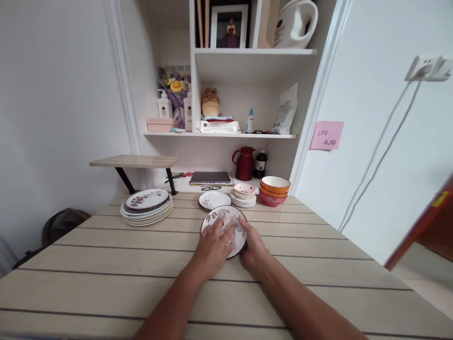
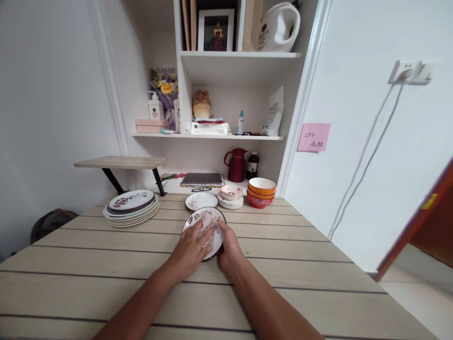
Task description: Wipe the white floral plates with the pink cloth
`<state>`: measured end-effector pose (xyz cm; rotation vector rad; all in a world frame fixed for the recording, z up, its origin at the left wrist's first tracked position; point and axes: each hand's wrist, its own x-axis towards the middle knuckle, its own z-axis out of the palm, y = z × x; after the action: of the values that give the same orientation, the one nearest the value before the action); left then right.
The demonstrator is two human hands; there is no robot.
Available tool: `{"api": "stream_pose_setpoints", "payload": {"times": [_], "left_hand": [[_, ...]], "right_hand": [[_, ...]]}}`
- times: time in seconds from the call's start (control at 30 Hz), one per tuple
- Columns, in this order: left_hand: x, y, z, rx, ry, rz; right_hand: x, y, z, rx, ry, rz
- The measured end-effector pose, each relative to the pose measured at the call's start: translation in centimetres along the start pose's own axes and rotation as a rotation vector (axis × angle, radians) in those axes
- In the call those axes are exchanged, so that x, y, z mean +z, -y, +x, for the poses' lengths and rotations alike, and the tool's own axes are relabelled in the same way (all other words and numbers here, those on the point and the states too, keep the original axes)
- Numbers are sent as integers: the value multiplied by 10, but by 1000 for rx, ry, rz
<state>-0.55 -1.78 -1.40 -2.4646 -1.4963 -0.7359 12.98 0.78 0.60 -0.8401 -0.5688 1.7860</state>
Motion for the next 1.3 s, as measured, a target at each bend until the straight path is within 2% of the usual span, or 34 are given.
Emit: {"api": "stream_pose_setpoints", "payload": {"times": [0.07, 0.17, 0.3, 0.4, 0.47, 0.7, 0.93, 1.3], "left_hand": [[-1, -4, 0, 62, 7, -45], [-5, -9, 0, 68, 0, -97], [-9, -10, 1, 12, -15, -128], [-8, -4, 3, -63, -35, -139], [-7, 2, 3, -125, -33, -156], [-3, 18, 3, -237, -27, -247], [0, 21, 1, -214, -14, -255], [-3, 20, 1, -223, 21, -242]], "right_hand": [[-1, 2, 1, 22, 37, 40], [-2, 6, 2, 44, 31, 77], [-1, 9, 3, 10, -74, 93], [0, 8, 5, -18, -172, 84], [0, 6, 6, -21, -193, 67], [-1, -2, 8, -46, -150, -21], [-3, 0, 11, -28, -106, -23], [-2, 1, 9, -24, -110, -39]]}}
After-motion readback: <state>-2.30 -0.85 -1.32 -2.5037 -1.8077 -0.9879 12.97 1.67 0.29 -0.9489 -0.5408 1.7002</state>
